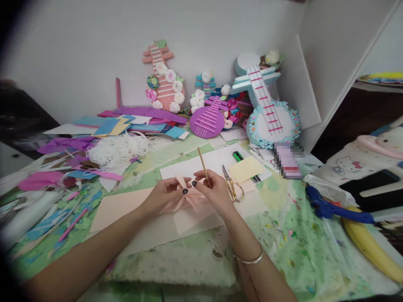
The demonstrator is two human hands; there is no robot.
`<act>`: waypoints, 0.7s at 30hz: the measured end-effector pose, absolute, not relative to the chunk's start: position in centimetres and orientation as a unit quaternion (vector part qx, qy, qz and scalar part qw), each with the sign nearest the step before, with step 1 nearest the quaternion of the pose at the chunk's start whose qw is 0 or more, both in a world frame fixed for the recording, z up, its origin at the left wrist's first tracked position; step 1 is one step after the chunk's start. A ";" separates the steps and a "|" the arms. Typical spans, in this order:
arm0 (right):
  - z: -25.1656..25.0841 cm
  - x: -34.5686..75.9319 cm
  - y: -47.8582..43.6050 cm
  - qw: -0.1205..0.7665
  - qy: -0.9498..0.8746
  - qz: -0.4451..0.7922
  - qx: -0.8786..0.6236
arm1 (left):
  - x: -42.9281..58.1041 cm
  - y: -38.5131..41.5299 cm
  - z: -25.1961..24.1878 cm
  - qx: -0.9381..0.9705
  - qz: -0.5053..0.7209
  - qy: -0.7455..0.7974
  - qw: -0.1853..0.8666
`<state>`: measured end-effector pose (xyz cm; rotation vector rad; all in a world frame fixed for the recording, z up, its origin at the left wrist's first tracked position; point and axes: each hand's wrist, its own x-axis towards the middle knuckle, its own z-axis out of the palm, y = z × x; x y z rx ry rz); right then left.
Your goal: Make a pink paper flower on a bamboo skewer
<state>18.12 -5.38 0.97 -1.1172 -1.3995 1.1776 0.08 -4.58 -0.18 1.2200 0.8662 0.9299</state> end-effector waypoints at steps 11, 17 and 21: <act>0.4 17.4 -5.6 0.434 -0.594 0.494 -0.462 | 0.1 -4.7 -0.9 0.599 0.367 0.344 0.623; 0.5 17.4 -5.6 0.461 -0.573 0.493 -0.464 | 0.1 -4.6 -1.1 0.574 0.381 0.386 0.614; 0.4 17.3 -5.6 0.471 -0.576 0.477 -0.468 | 0.2 -4.5 -0.9 0.583 0.393 0.392 0.593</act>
